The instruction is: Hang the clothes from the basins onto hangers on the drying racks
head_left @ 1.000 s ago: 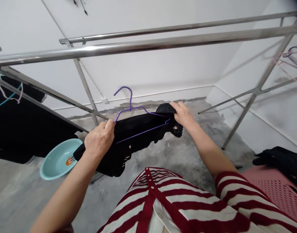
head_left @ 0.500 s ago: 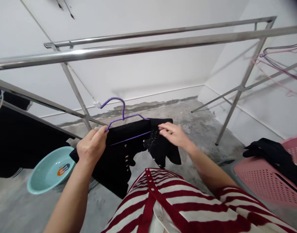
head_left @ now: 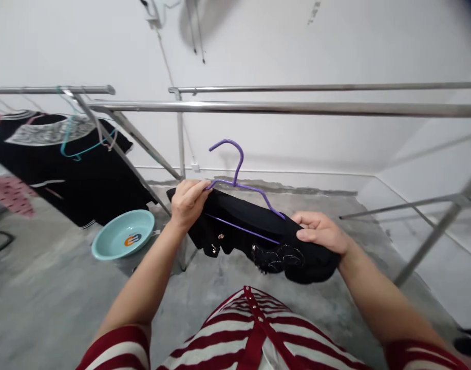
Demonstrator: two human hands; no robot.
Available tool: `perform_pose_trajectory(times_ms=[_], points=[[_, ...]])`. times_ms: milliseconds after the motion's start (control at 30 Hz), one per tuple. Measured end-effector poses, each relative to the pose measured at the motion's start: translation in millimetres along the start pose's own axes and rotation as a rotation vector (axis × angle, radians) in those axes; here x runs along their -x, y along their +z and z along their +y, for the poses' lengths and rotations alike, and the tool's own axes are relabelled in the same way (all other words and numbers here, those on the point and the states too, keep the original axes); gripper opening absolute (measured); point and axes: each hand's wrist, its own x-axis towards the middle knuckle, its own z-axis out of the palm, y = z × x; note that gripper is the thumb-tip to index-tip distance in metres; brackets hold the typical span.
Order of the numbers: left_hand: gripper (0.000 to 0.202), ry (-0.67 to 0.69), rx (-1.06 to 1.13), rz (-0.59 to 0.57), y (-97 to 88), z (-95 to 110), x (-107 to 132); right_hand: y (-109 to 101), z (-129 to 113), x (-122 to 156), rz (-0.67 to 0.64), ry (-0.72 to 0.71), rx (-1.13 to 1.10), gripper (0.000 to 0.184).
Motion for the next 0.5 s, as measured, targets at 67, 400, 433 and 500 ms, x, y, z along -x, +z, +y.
perform_pose_trajectory(times_ms=[67, 400, 433, 500], points=[[0.023, -0.091, -0.07, 0.064, 1.4, -11, 7, 18, -5, -7, 0.081, -0.004, -0.114, 0.028], [0.051, -0.766, 0.161, -0.309, -19.4, -39, 158, 95, -52, -103, 0.248, -0.218, -0.116, 0.027], [0.053, -0.869, 0.201, -0.348, -22.6, -36, 179, 103, -55, -119, 0.24, -0.24, -0.104, 0.027], [0.054, -1.074, 0.273, -0.492, -30.9, -30, 216, 121, -61, -152, 0.238, -0.282, -0.057, 0.026]])
